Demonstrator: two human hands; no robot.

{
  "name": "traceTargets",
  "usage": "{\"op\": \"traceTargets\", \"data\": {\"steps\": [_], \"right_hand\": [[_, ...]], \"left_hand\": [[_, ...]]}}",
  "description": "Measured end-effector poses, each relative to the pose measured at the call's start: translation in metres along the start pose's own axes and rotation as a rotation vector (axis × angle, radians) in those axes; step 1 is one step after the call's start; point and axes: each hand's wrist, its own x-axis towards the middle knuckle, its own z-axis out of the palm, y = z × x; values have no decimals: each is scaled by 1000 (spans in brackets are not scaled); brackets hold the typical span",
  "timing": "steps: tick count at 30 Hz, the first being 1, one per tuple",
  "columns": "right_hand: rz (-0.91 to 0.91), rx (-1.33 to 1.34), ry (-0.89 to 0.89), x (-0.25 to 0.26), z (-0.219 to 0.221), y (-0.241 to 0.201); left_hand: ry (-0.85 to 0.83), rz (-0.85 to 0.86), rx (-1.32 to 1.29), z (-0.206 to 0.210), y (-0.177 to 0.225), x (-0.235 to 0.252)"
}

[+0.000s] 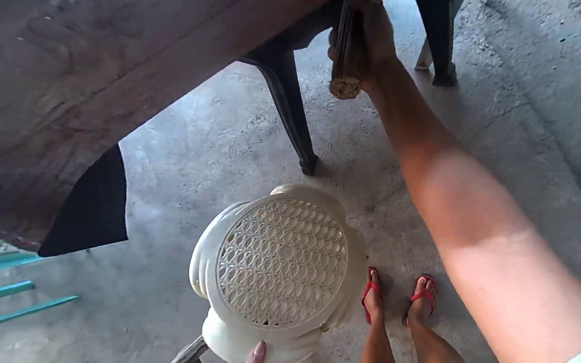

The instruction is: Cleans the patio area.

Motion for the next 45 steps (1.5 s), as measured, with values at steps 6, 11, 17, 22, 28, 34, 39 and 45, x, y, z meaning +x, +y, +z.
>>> {"op": "traceTargets", "data": {"steps": [6,11,17,22,28,34,39,45], "right_hand": [[449,-21,-420,-10,-29,-25],[78,-372,-303,11,-20,-61],[261,-311,-20,-96,-18,-50],[513,-76,-4,-266,-55,-153],[468,-325,93,-299,21,-121],[487,-81,153,-350,-63,-155],[301,-373,603,-437,-123,-161],[165,99,629,-516,-136,-132]], "left_hand": [[-16,-69,45,2,-2,-14],[-96,-76,98,-23,-15,-18],[-103,-75,118,-21,-20,-30],[-53,-119,184,-10,-19,-35],[-34,-172,273,14,-12,-34],[-8,-214,259,21,0,-25],[78,-233,153,12,15,-10],[144,-98,47,-7,36,4]]}}
